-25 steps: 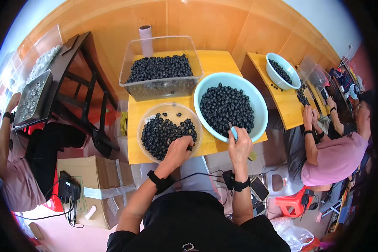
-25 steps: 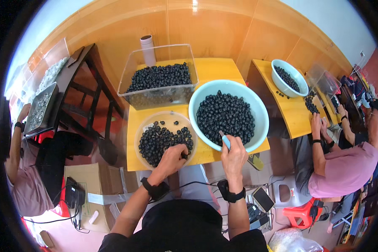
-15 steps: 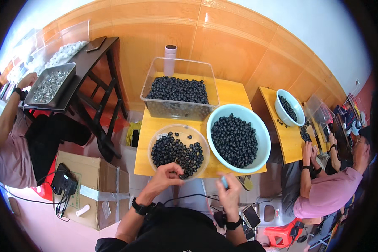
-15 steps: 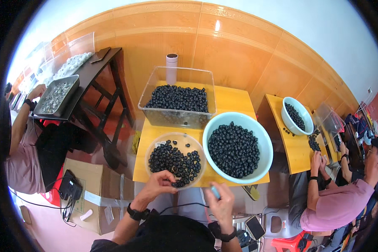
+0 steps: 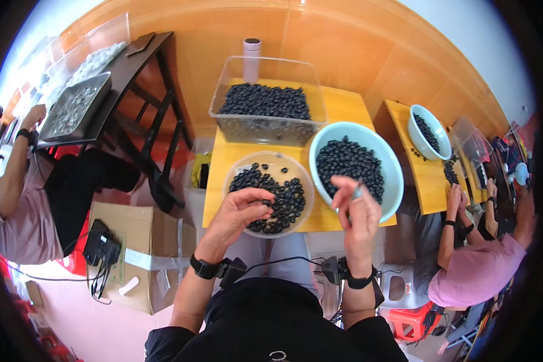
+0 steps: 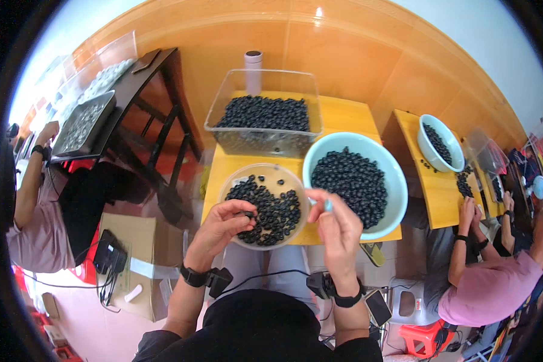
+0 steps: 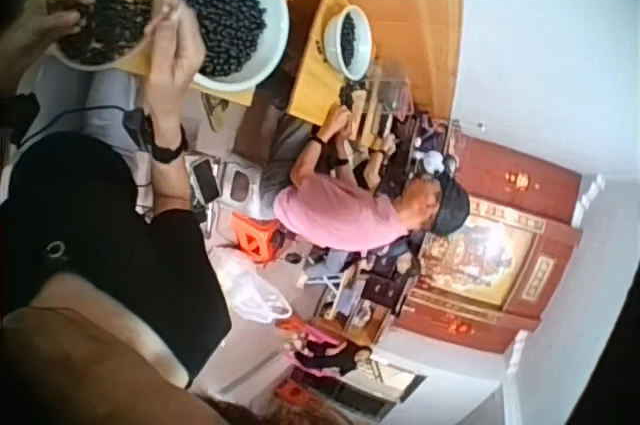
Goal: Inspecting and sorting small black plastic or rubber components from containers into bowls at a workstation.
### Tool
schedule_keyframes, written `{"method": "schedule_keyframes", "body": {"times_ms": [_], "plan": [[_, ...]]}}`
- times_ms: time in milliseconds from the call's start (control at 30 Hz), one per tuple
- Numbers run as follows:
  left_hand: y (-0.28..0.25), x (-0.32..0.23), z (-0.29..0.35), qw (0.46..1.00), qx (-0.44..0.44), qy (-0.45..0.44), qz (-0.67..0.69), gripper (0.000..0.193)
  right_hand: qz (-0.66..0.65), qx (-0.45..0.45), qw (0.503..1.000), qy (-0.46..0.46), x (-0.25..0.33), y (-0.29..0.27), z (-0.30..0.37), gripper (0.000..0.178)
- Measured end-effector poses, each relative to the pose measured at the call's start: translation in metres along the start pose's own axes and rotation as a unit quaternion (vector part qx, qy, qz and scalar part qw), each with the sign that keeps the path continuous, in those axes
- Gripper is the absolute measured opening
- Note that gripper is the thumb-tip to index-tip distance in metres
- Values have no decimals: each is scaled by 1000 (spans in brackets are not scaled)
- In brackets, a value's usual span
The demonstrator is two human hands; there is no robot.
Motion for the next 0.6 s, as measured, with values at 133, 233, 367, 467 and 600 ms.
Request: {"method": "schedule_keyframes", "body": {"times_ms": [133,233,367,467,600], "plan": [[-10,19,7,999,12,-31,34,22,22,92,989,115,-77,51,43,25],[-16,32,13,995,7,-42,93,20,94,123,979,130,-106,63,68,23],[-17,45,15,994,14,-50,97,20,125,101,980,116,-96,60,67,22],[-14,46,13,993,10,-53,103,20,157,71,985,-13,-64,58,54,22],[-6,45,13,994,24,-58,89,19,199,114,972,-60,-48,63,51,21]]}}
Point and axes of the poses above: each hand's wrist, its own z-axis away from the middle knuckle, its own y-axis out of the palm, x = y × z, the point moved 8 cm from there along -z, towards the middle knuckle, and after that the axes turned 15 degrees about z, right-handed, at the moved point
